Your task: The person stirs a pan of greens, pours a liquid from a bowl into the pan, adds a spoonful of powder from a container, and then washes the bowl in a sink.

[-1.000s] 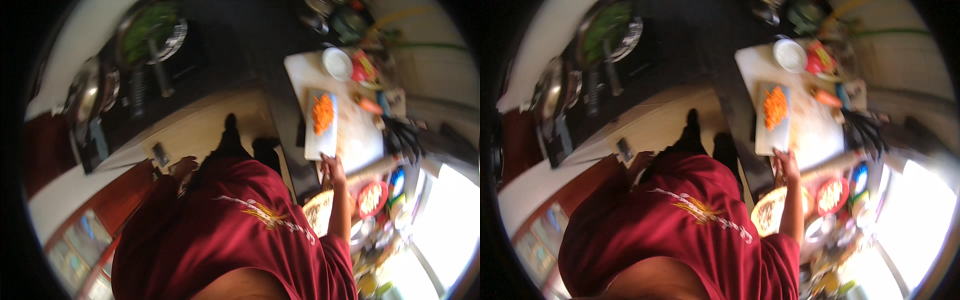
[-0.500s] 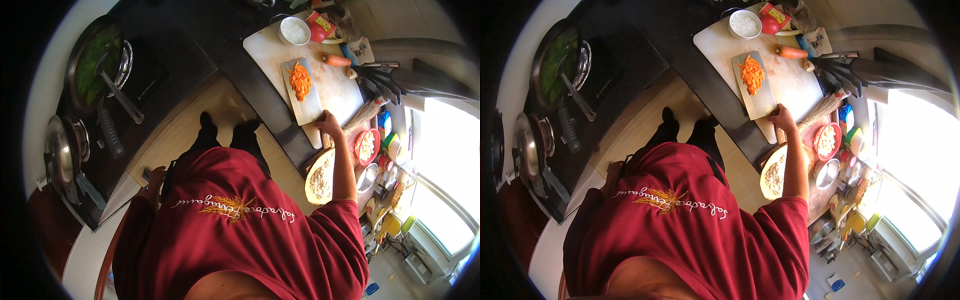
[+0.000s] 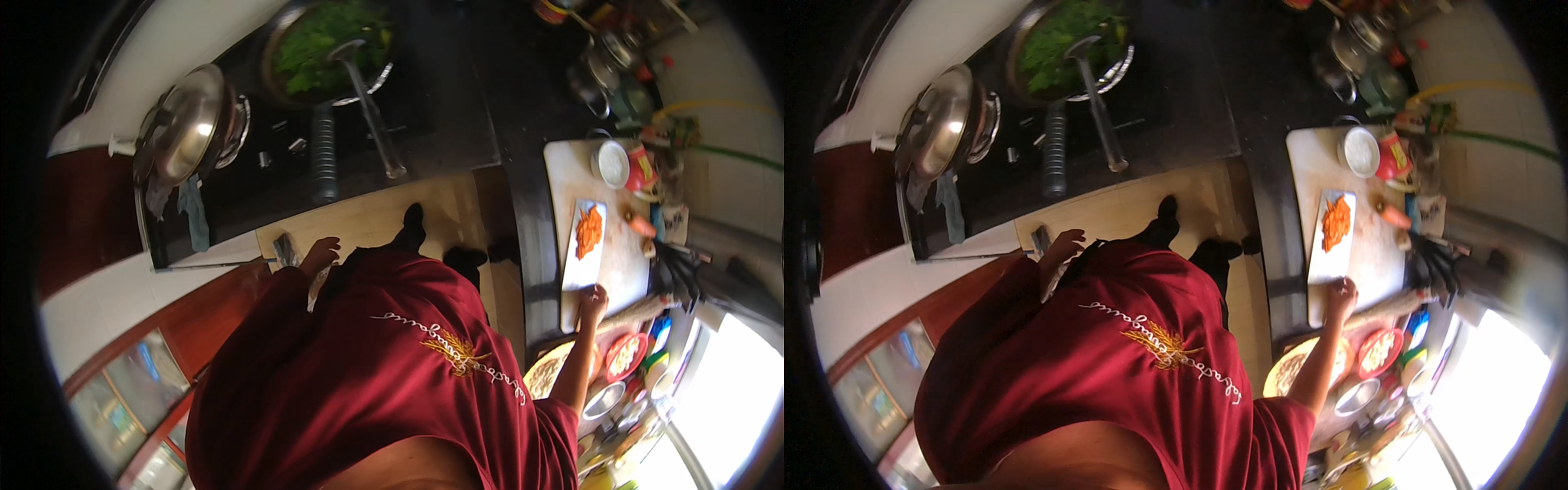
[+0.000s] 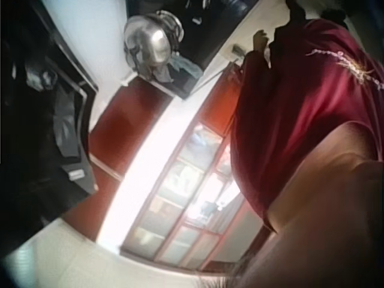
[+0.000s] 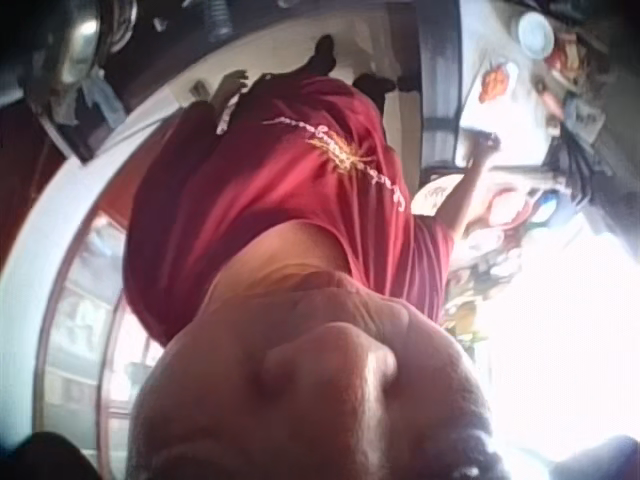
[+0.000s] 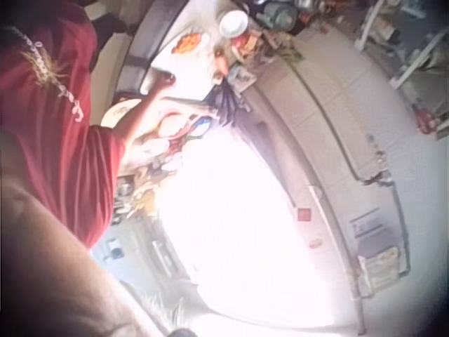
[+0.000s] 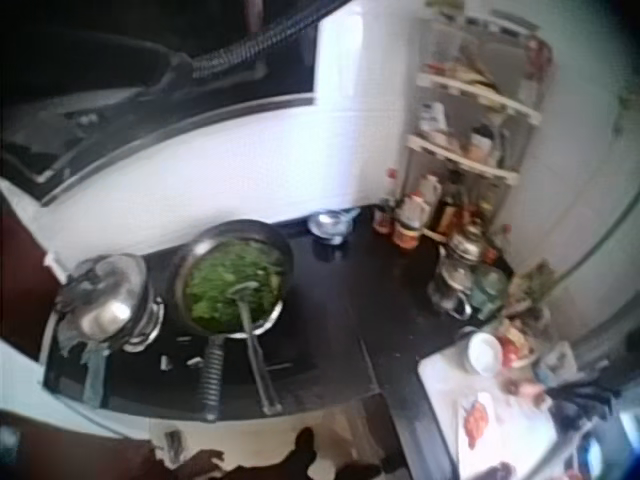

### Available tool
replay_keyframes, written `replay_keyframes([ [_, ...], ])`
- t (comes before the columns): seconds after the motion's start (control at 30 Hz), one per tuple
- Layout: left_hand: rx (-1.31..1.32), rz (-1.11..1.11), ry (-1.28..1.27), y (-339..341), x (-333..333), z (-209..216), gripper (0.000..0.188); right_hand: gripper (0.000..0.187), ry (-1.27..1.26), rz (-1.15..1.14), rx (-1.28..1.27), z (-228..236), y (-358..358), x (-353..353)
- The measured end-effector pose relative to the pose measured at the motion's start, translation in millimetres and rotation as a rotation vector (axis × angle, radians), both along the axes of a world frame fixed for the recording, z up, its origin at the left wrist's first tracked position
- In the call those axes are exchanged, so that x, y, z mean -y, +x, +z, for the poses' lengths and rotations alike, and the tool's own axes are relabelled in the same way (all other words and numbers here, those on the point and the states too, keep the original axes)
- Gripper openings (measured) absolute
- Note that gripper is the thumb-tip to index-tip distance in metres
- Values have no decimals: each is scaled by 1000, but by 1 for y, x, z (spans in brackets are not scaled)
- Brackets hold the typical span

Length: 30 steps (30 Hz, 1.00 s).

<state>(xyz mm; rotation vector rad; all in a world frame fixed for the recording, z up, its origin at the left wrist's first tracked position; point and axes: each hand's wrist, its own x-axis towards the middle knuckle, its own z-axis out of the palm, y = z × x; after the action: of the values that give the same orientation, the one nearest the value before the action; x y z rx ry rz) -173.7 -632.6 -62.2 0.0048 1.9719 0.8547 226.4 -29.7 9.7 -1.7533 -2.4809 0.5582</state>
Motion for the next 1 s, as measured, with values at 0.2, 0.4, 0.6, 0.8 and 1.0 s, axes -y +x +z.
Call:
replay_keyframes([
  [0.2, 132, 229, 19, 18, -10, 7, 38, 39, 148, 34, -147, 39, -74, 34],
  [0.4, -89, -13, 60, 25, -1, 0, 20, 42, -585, 549, -567, 140, -311, 195],
  [0.6, -568, -143, 22, 28, 45, -39, 23, 70, -404, 816, -293, 174, -427, 264],
  [0.8, 12, 809, 53, 85, 90, -94, 27, 58, 122, 992, -104, 190, -466, 256],
  [1.0, 295, 1016, 16, 137, 95, -72, 7, 39, 324, 1105, -309, 197, -523, 219],
])
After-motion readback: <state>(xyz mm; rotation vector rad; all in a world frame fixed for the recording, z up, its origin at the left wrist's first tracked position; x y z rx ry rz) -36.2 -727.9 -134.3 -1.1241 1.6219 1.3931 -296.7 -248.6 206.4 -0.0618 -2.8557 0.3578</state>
